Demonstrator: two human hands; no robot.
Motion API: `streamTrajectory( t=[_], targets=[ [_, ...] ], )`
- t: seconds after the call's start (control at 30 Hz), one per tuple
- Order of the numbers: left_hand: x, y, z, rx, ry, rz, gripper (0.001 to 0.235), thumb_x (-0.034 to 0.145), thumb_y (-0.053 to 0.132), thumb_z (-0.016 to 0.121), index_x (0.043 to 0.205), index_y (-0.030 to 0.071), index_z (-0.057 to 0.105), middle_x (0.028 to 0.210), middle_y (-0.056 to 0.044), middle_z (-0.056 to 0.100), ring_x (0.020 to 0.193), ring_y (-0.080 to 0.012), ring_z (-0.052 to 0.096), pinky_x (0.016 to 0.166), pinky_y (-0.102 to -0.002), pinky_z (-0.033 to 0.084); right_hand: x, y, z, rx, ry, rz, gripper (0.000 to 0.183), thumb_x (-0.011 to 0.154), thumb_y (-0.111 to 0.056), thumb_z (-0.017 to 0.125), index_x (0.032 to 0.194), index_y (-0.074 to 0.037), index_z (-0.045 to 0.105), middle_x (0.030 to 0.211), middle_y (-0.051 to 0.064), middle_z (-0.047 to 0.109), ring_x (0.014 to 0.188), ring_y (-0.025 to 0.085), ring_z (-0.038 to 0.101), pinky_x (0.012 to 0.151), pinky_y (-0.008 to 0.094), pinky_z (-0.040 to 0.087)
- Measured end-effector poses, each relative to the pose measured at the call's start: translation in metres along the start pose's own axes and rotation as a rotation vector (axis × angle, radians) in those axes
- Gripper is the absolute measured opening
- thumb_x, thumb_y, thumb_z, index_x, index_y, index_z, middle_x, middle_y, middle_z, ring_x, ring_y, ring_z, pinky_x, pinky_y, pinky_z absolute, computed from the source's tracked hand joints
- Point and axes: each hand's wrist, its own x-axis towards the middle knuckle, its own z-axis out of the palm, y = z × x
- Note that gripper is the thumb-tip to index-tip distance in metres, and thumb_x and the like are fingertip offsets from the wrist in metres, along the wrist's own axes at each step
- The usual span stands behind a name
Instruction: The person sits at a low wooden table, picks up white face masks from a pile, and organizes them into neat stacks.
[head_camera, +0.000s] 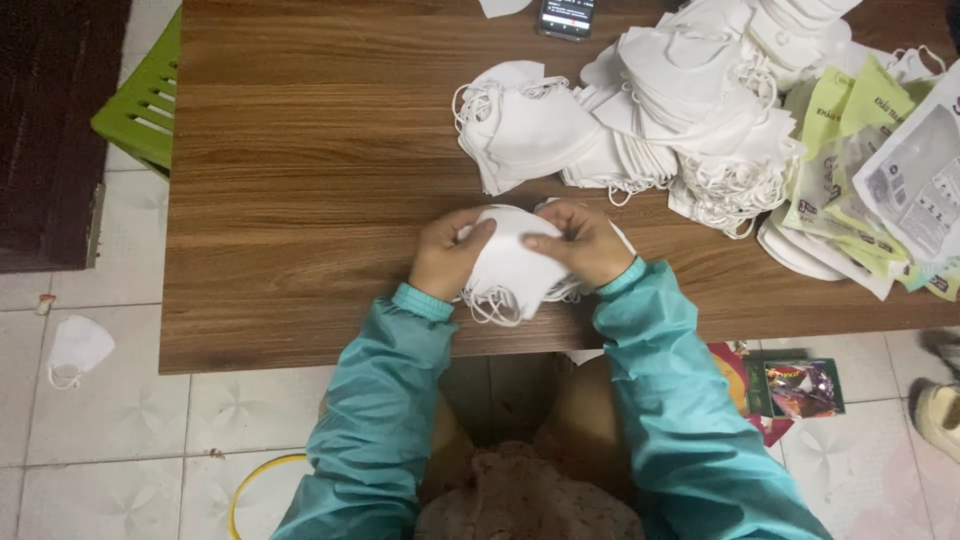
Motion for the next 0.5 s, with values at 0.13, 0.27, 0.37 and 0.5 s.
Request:
streamTrajectory(
  t=[0.13,0.27,0.37,0.5],
  targets=[
    [-0.002,0.011,-0.009,0.008,0.09,0.042,0.03,0.097,0.02,0.072,0.118,-0.002,0.074,0.113,-0.022,0.074,0.11,-0.0247,0.067,0.099,-0.043,0.056,0.015,0.039,-0.04,-0.298,0.155,-0.072,0.024,0.086,-0.02,0.085,0.108,-0.015,0.075,0.087,0.007,0.075,0.079,0.015,0.067,0.07,0.028,0.058],
    [0.0,0.013,-0.014,0.009,0.201,0.095,0.027,0.098,0.016,0.072,0.117,-0.003,0.074,0.111,-0.023,0.073,0.109,-0.0232,0.066,0.1,-0.042,0.054,0.011,0.054,-0.061,-0.921,0.238,-0.008,0.055,0.072,-0.045,0.09,0.118,-0.019,0.075,0.106,0.009,0.075,0.102,0.031,0.072,0.089,0.042,0.058],
    [0.003,0.008,-0.014,-0.044,0.22,0.11,0.025,0.098,0.016,0.072,0.116,-0.002,0.074,0.11,-0.02,0.074,0.108,-0.0215,0.065,0.1,-0.041,0.054,0.016,0.05,-0.058,-1.141,0.157,0.097,0.063,0.071,-0.051,0.085,0.126,-0.024,0.071,0.118,0.012,0.07,0.109,0.037,0.069,0.091,0.05,0.058],
    [0.006,0.002,-0.01,-0.068,0.213,0.115,0.023,0.098,0.016,0.074,0.115,0.0,0.076,0.108,-0.017,0.074,0.106,-0.0192,0.066,0.098,-0.038,0.055,0.018,0.039,-0.047,-1.234,0.075,0.333,0.062,0.079,-0.047,0.081,0.136,-0.032,0.065,0.126,0.007,0.067,0.119,0.032,0.066,0.095,0.05,0.054]
  ],
)
